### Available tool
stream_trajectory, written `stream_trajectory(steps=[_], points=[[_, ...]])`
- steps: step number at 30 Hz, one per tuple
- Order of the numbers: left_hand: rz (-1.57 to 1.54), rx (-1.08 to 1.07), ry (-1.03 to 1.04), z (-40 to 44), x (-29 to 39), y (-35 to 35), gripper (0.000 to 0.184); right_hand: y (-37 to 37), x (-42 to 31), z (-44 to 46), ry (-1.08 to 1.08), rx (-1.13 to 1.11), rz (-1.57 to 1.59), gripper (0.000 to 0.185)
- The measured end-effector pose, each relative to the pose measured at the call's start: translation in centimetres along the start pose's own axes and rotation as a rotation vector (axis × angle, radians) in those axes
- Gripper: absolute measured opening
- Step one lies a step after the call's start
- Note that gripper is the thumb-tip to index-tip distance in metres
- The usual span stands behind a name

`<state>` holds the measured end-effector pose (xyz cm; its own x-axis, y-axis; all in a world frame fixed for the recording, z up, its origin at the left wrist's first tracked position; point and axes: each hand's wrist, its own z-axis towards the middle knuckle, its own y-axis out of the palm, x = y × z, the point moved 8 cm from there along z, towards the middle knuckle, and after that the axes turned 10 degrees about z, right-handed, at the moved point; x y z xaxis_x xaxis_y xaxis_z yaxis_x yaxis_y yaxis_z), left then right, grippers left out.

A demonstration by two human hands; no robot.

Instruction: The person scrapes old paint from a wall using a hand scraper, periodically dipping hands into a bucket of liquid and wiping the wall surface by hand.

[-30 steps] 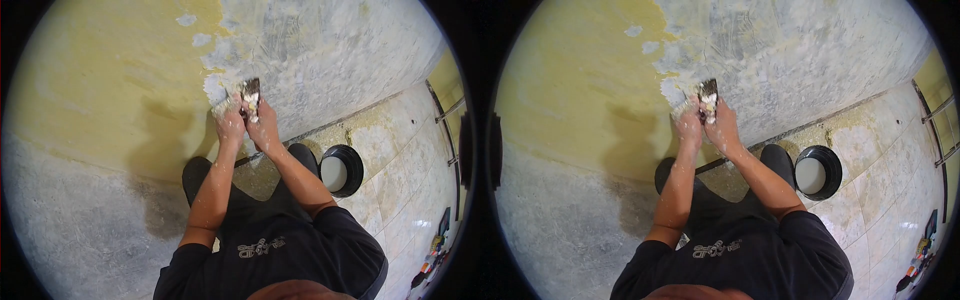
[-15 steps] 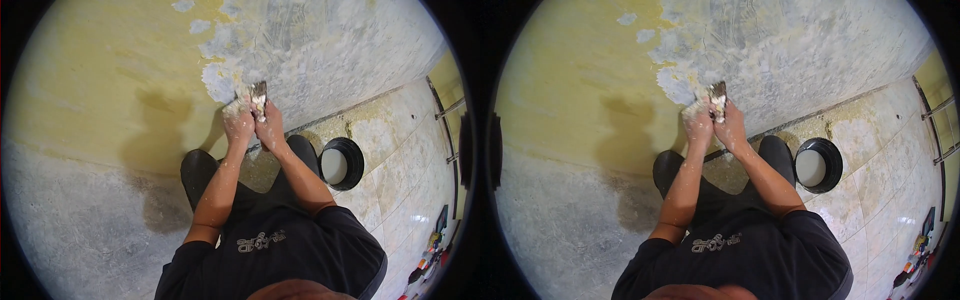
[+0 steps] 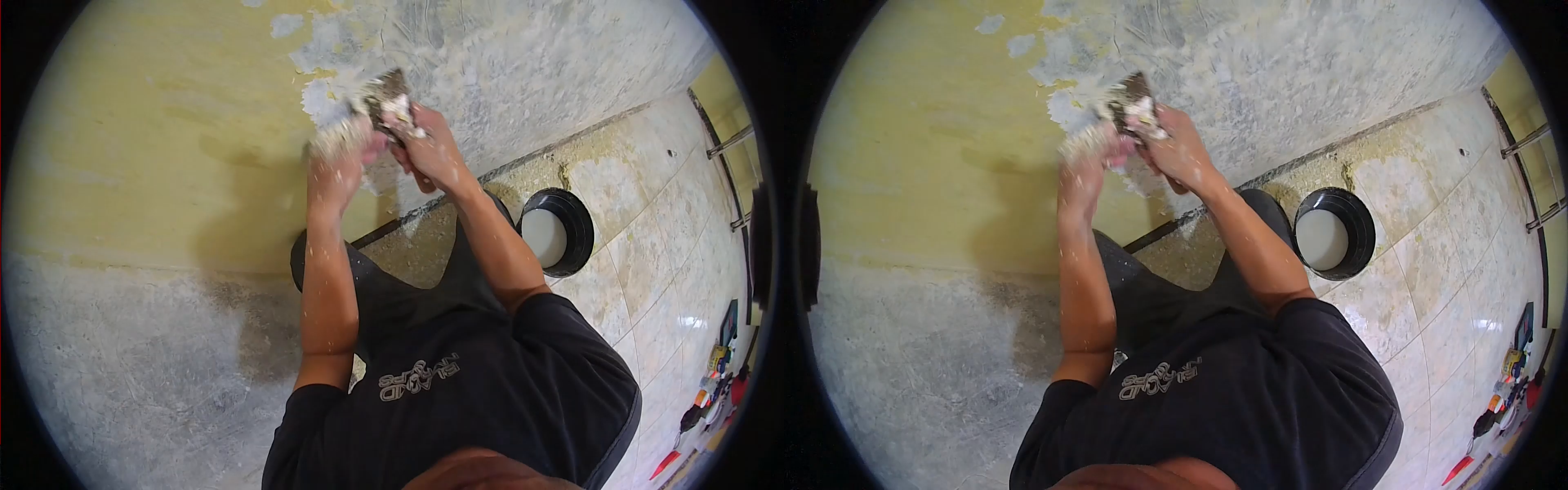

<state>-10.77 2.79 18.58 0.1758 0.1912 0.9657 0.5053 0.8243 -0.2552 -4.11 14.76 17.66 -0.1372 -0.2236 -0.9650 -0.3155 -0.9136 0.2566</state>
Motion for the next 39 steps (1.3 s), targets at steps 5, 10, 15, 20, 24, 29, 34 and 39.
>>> stream_trajectory(steps=[5,10,15,20,24,29,34,39], points=[[0.988,-0.382,0.167,-4.6,-12.6,3.6,0.025,-6.5,9.2,-3.7,-0.303,0.210,-0.474,0.024],[0.976,-0.740,-0.029,-7.2,-23.9,7.3,0.038,-5.6,18.9,-8.4,0.463,0.036,0.024,0.015],[-0.618,-0.042,-0.914,-8.1,-27.0,8.9,0.031,-4.1,21.8,-10.6,0.587,0.116,0.406,0.010],[-0.635,-0.202,-0.800,-8.1,-26.9,10.8,0.014,-3.1,25.0,-10.4,0.606,0.095,0.591,0.011],[-0.550,-0.127,-0.814,-8.4,-25.9,10.4,0.006,-2.4,23.8,-10.0,0.597,0.107,0.741,0.011],[-0.615,0.042,-0.813,-9.0,-25.8,10.1,0.036,-2.9,26.8,-9.7,0.690,0.353,0.862,0.015],[-0.605,0.096,-0.716,-7.9,-25.5,8.3,0.055,0.0,25.0,-7.9,0.700,0.206,0.903,0.016],[-0.463,0.127,-0.551,-7.1,-23.5,6.8,0.046,0.5,23.8,-6.6,0.611,0.187,0.746,0.018]])
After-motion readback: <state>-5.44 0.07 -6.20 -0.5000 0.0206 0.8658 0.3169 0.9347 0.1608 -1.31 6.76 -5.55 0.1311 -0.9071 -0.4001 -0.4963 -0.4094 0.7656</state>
